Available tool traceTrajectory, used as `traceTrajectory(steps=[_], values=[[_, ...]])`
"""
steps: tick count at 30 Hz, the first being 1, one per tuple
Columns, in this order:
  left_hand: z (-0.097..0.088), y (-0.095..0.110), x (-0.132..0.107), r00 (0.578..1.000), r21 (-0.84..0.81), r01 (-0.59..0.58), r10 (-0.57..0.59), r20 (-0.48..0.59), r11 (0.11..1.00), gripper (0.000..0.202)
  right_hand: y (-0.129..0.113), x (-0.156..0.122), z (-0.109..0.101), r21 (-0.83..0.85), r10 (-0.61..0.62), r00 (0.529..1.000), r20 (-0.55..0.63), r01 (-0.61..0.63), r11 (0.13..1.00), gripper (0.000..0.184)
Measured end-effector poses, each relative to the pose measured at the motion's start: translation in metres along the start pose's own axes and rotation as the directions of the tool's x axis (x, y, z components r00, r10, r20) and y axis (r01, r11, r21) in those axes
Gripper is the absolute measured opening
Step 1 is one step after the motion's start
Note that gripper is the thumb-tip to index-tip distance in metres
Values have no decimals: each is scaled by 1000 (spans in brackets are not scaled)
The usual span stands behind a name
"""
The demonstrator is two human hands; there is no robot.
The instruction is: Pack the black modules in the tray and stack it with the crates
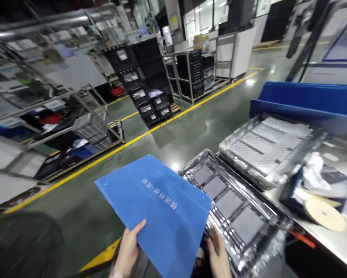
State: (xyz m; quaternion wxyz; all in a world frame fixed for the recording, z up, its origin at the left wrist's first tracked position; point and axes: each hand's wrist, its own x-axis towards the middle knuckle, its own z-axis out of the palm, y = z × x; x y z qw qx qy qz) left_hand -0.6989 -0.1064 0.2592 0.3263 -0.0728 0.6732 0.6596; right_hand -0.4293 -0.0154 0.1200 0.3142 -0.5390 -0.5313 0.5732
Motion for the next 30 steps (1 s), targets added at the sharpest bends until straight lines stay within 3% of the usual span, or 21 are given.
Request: traceTrajectory(steps=[4, 7, 9, 11, 13, 15, 17, 20, 23, 25, 27, 30], values=[[30, -4, -2, 997, 88, -4, -2, 73, 996, 50, -25, 4, -24, -76, -145, 989, -3, 145, 987, 64], [57, 8, -19, 983, 97, -29, 11, 182, 995, 48, -47, 16, -38, -38, -198, 976, 85, 202, 979, 49], [77, 23, -30, 916, 47, -87, 61, 395, 995, 59, -56, 29, -46, 15, -129, 988, 81, 129, 992, 42], [95, 38, -35, 824, -29, -190, 176, 538, 981, 70, -60, 44, -54, 56, 49, 999, -18, -48, 997, 50], [106, 52, -30, 829, -25, -342, 314, 464, 939, 67, -59, 61, -64, 120, 250, 960, -126, -236, 964, 60], [111, 61, -15, 841, 122, -516, 475, 257, 848, 56, -54, 77, -75, 211, 375, 917, -137, -343, 915, 67], [109, 68, 3, 762, 390, -625, 636, 119, 676, 50, -47, 90, -86, 312, 443, 892, -96, -395, 864, 75], [103, 76, 24, 624, 686, -612, 773, 115, 392, 53, -34, 103, -100, 433, 524, 852, -15, -467, 771, 83], [104, 84, 31, 582, 816, -538, 793, 179, 210, 61, -20, 110, -108, 490, 582, 811, 62, -533, 690, 84], [110, 89, 34, 583, 878, -468, 782, 220, 102, 64, -11, 113, -109, 501, 606, 789, 103, -568, 653, 82], [117, 92, 41, 617, 910, -415, 743, 261, 25, 65, 2, 113, -109, 494, 618, 776, 125, -589, 639, 79], [130, 88, 61, 672, 916, -396, 662, 333, -60, 64, 27, 110, -109, 423, 648, 762, 2, -587, 690, 79]])
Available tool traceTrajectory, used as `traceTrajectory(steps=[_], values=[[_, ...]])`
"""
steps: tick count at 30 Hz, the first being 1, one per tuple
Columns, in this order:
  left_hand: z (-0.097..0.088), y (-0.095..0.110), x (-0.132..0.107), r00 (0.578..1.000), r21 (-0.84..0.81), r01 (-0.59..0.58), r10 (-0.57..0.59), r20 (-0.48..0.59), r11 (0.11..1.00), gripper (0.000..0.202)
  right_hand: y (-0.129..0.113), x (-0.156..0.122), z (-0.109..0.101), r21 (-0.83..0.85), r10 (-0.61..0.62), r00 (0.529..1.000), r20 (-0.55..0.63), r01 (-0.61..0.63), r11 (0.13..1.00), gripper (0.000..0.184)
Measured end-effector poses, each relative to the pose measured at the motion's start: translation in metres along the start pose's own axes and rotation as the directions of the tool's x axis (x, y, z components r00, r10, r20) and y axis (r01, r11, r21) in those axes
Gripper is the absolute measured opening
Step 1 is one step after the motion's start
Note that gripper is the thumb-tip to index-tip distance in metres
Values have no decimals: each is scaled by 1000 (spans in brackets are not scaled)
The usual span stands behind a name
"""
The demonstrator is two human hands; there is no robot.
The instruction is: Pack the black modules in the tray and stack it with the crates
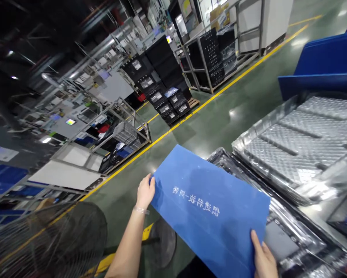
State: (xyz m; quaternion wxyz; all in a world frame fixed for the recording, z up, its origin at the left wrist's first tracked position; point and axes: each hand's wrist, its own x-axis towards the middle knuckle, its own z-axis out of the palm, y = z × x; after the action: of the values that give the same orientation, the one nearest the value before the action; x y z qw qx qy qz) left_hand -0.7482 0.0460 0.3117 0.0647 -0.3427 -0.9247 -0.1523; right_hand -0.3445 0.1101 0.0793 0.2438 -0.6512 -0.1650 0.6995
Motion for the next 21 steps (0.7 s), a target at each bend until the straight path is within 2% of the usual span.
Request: traceTrajectory(steps=[2, 4, 7, 10, 13, 16, 18, 21], values=[[22, 3, 8, 998, 8, -35, 34, 48, 999, 63, 16, 7, -11, -85, -50, 986, -158, 37, 996, 82], [50, 8, 13, 994, -19, -66, 67, 86, 998, 62, 32, 11, -23, -147, -100, 953, -287, 59, 987, 83], [101, 18, 22, 984, -106, -95, 110, 143, 990, 57, 50, 15, -36, -180, -165, 899, -406, 98, 979, 79], [158, 30, 41, 963, -213, -120, 166, 214, 970, 51, 60, 21, -37, -225, -224, 826, -517, 122, 967, 73], [214, 42, 61, 919, -298, -186, 273, 285, 936, 47, 64, 28, -30, -340, -291, 731, -617, 85, 936, 69], [261, 49, 74, 852, -345, -286, 402, 335, 894, 43, 64, 36, -14, -488, -394, 633, -666, 29, 872, 74], [282, 50, 79, 796, -353, -360, 481, 368, 864, 40, 63, 39, 2, -570, -464, 570, -678, -8, 822, 80], [298, 44, 86, 732, -329, -454, 557, 392, 828, 39, 60, 39, 27, -644, -539, 499, -679, -53, 763, 85]])
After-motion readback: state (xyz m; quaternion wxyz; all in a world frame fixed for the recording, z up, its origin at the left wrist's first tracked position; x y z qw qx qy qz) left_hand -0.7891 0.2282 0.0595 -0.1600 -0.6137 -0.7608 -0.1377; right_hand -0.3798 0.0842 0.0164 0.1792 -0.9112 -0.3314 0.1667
